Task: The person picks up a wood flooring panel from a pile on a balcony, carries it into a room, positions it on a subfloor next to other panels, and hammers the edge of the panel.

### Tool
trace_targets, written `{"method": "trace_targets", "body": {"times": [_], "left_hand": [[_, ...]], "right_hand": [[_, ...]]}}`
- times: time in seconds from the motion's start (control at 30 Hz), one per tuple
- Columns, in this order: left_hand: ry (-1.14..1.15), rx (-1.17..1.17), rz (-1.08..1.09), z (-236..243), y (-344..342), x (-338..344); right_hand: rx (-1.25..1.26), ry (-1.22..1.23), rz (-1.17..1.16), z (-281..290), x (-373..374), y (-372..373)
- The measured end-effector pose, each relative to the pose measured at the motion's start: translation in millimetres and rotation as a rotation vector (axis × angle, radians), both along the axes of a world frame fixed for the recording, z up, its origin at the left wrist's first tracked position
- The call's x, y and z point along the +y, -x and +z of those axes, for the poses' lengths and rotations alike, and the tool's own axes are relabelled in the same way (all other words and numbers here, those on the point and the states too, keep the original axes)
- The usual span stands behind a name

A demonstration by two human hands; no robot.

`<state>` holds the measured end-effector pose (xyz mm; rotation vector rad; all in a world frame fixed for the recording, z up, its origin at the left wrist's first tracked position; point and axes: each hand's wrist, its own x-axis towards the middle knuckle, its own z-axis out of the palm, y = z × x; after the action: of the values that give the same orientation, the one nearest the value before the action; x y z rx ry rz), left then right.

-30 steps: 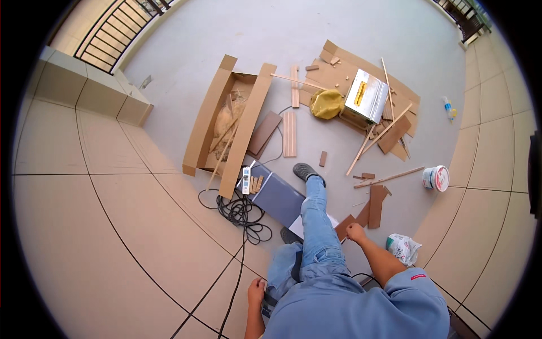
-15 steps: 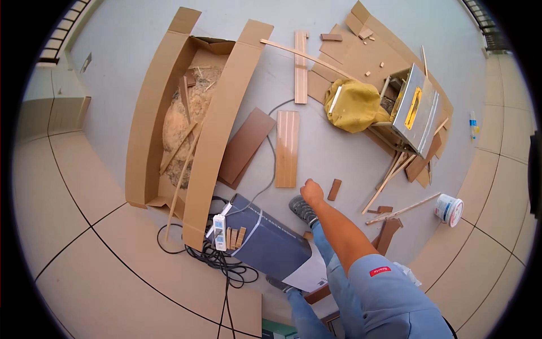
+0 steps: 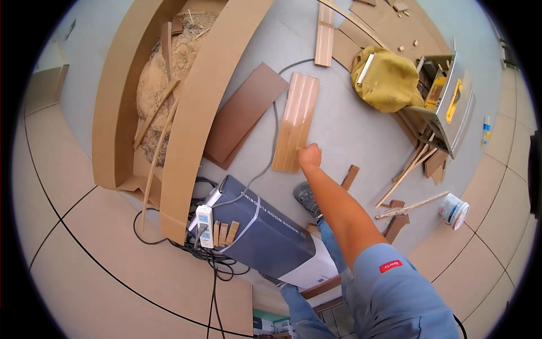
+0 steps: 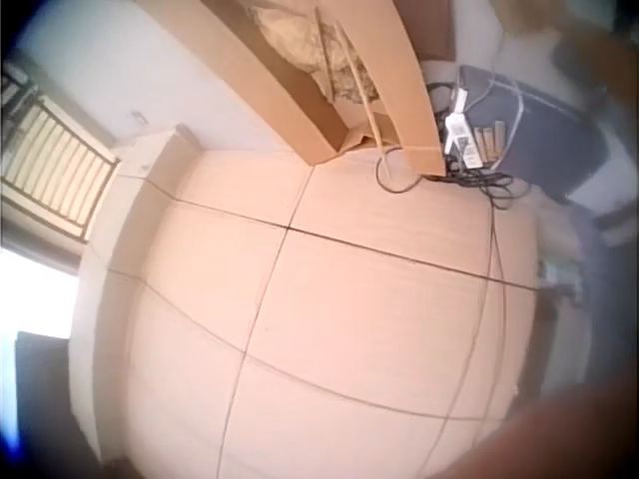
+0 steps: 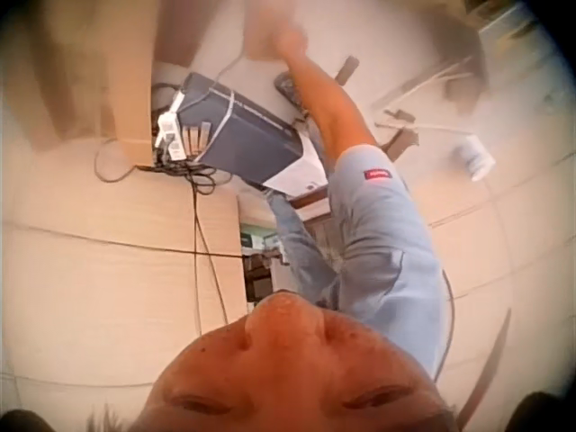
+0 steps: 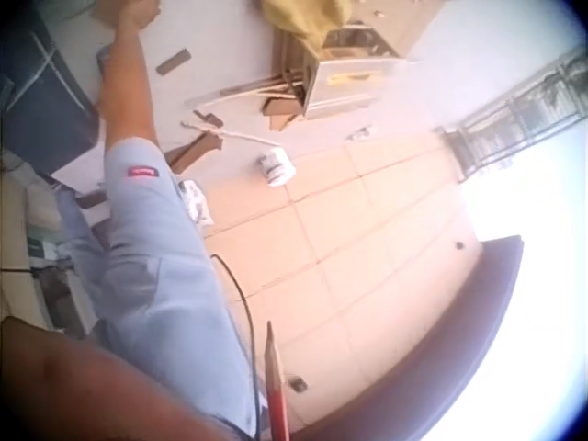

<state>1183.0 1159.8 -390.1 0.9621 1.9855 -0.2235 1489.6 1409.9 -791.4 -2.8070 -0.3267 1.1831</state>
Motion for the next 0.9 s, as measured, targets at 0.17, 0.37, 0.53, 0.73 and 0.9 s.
{"method": "trace_targets", "body": {"times": [0.17, 0.37, 0.53, 0.73, 0.9], "left_hand": [[-0.021, 0.012, 0.008, 0, -8, -4], [-0.003, 0.029, -0.005, -1, -6, -24], [-0.005, 0.031, 0.007, 29, -4, -41], [0.038, 0.007, 0.008, 113, 9, -90], [0.043, 0.002, 0.02, 202, 33, -168]], "right_hand": [[0.093, 0.076, -0.054, -2, 12, 0], [0.115, 0.078, -0.096, 10, 15, 15], [0.241, -0.214, 0.199, 77, -5, 7], [-0.316, -0.385, 0.903, 241, -71, -40], [-0.402, -0.583, 1.23, 421, -148, -79]]}}
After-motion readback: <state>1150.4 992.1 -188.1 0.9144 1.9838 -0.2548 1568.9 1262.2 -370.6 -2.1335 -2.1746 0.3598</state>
